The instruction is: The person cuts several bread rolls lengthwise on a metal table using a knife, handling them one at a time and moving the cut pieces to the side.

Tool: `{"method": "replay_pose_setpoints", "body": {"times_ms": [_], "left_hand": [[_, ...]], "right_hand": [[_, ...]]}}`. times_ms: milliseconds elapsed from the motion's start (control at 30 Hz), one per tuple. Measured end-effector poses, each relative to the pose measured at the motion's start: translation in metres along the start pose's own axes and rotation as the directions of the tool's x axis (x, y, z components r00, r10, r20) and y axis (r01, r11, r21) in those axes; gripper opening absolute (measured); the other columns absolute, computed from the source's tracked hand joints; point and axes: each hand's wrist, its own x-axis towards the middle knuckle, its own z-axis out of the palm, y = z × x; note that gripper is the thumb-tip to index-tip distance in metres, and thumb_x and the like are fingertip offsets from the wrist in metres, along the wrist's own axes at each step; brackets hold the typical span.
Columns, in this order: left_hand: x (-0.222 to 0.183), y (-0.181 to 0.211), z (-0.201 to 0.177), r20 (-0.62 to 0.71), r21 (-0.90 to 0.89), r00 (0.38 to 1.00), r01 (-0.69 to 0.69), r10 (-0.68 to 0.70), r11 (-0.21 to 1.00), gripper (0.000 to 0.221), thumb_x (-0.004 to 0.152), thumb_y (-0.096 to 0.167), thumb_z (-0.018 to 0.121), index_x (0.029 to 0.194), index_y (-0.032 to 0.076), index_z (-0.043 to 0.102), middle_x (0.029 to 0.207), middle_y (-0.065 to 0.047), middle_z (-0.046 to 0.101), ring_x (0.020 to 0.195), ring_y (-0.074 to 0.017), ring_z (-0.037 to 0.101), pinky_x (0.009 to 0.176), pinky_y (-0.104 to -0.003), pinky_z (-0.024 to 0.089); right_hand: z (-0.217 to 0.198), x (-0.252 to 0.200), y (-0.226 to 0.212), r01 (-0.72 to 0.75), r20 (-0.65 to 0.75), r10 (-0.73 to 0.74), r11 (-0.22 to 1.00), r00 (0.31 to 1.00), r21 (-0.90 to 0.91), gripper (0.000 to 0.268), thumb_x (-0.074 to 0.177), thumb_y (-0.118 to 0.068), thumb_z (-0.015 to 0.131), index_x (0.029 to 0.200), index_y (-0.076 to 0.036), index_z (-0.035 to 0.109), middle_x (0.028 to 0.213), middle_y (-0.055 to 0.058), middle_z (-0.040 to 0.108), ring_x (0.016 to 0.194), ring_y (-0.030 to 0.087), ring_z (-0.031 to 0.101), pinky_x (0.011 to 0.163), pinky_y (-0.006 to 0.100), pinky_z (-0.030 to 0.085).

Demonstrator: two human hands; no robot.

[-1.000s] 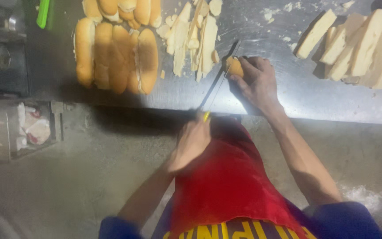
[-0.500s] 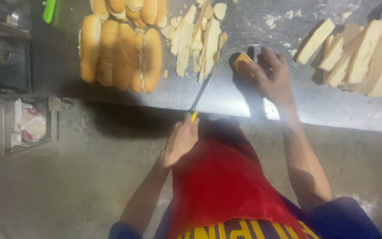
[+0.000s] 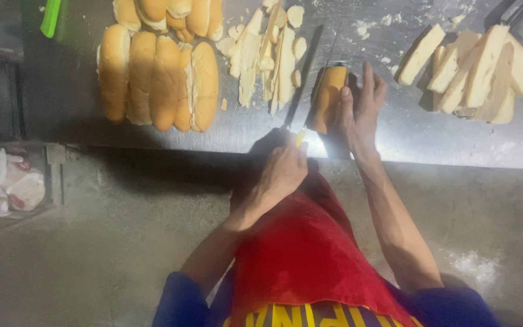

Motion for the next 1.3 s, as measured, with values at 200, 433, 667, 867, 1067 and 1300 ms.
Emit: {"method": "replay_pose_setpoints", "body": {"times_ms": [200,433,667,867,1067,1300], "left_hand": [[0.004,-0.002,-0.006,-0.2,-0.032,0.968,-0.164,0.154,0.986,0.046,0.103,0.022,0.043,0.143,0.0,0.043,0.074,-0.029,0.07,0.071,-0.0491,0.071,0.07,-0.057,0.057],[-0.015,0.001,-0.012,-0.232,-0.037,0.965,-0.133,0.121,0.99,0.035,0.106,0.024,0.045,0.128,-0.003,0.05,0.076,-0.03,0.069,0.078,-0.048,0.072,0.069,-0.057,0.059],[-0.007,0.011,0.013,-0.293,0.037,0.947,-0.129,0.134,0.991,0.034,0.104,0.023,0.049,0.126,-0.003,0.05,0.075,-0.033,0.067,0.076,-0.0532,0.067,0.072,-0.062,0.053],[0.013,0.022,0.041,-0.361,0.004,0.924,-0.131,0.124,0.991,0.028,0.104,0.022,0.05,0.118,-0.002,0.049,0.074,-0.034,0.066,0.075,-0.0551,0.066,0.068,-0.064,0.051],[0.027,0.032,0.059,-0.416,0.0,0.903,-0.121,0.11,0.993,0.028,0.103,0.023,0.051,0.113,-0.003,0.049,0.071,-0.031,0.067,0.071,-0.0532,0.067,0.066,-0.064,0.052],[0.026,0.037,0.067,-0.385,-0.035,0.92,-0.092,0.071,0.995,0.04,0.103,0.02,0.044,0.127,-0.011,0.048,0.062,-0.021,0.067,0.057,-0.0396,0.071,0.051,-0.051,0.056]], "right_hand": [[-0.019,0.034,0.007,0.48,0.354,-0.414,0.869,0.839,-0.122,0.056,0.103,-0.035,0.049,0.149,-0.006,0.059,0.161,0.022,0.048,0.154,0.036,0.033,0.127,0.056,0.03],[-0.063,0.041,-0.014,0.188,0.545,-0.047,0.96,0.837,-0.206,0.061,0.091,-0.039,0.083,0.138,-0.004,0.065,0.11,0.018,0.074,0.09,0.025,0.074,0.082,0.038,0.059],[-0.031,0.009,-0.014,-0.175,0.292,0.17,0.984,0.941,-0.008,0.046,0.09,-0.036,0.084,0.111,0.0,0.063,0.08,0.011,0.075,0.068,0.019,0.073,0.059,0.034,0.057],[-0.002,0.028,0.009,0.183,-0.03,-0.182,0.981,0.983,0.056,0.057,0.117,-0.037,0.047,0.154,0.006,0.044,0.148,0.035,0.047,0.138,0.036,0.051,0.114,0.049,0.049],[0.022,0.036,0.034,0.285,0.173,-0.288,0.958,0.942,0.043,0.056,0.118,-0.039,0.034,0.161,-0.004,0.043,0.171,0.024,0.03,0.159,0.04,0.03,0.132,0.051,0.028],[0.027,0.038,0.037,0.265,0.149,-0.275,0.96,0.95,0.085,0.056,0.117,-0.04,0.034,0.159,-0.005,0.045,0.168,0.021,0.037,0.158,0.038,0.035,0.133,0.048,0.031]]}}
